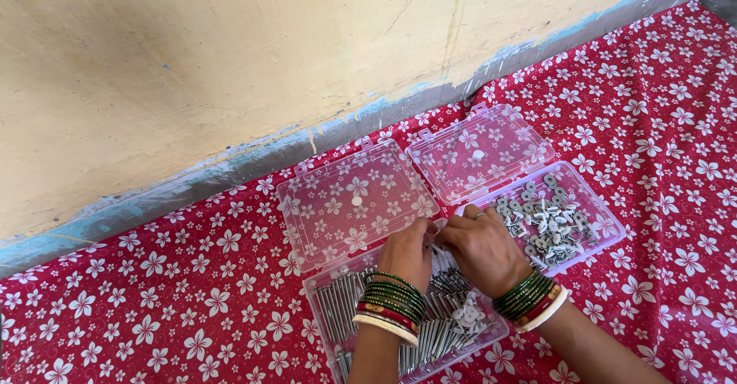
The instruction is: The person assembles hardware by picking nails and clips from plastic storage boxes and sliding the clips onto the nails by hand.
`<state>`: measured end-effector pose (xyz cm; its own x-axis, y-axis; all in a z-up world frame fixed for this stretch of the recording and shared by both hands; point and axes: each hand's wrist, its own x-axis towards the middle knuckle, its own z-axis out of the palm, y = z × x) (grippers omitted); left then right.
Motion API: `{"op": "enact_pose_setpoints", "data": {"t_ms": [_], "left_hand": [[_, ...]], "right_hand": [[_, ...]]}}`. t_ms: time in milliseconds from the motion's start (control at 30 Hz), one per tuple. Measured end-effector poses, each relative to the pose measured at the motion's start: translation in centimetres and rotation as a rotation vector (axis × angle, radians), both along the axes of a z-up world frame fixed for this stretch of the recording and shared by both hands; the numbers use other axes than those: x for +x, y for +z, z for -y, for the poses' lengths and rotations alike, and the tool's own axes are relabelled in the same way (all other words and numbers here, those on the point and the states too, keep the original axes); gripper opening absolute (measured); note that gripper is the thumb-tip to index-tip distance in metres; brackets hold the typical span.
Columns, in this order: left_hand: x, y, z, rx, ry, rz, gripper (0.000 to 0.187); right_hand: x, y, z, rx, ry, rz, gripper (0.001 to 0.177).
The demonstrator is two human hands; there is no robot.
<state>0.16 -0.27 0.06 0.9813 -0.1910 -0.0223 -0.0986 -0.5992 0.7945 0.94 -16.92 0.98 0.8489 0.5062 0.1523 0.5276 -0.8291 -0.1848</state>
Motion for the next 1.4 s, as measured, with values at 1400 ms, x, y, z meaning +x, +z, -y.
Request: {"op": "enact_pose_setpoints", "data": {"t_ms": [1400], "left_hand": [[0.2,-3.0,15.8,0.788,-0.194,0.013,0.021]], "right_hand": [[0.8,-2.6,12.3,-0.270,-0.442,-0.450,0.016]]}}
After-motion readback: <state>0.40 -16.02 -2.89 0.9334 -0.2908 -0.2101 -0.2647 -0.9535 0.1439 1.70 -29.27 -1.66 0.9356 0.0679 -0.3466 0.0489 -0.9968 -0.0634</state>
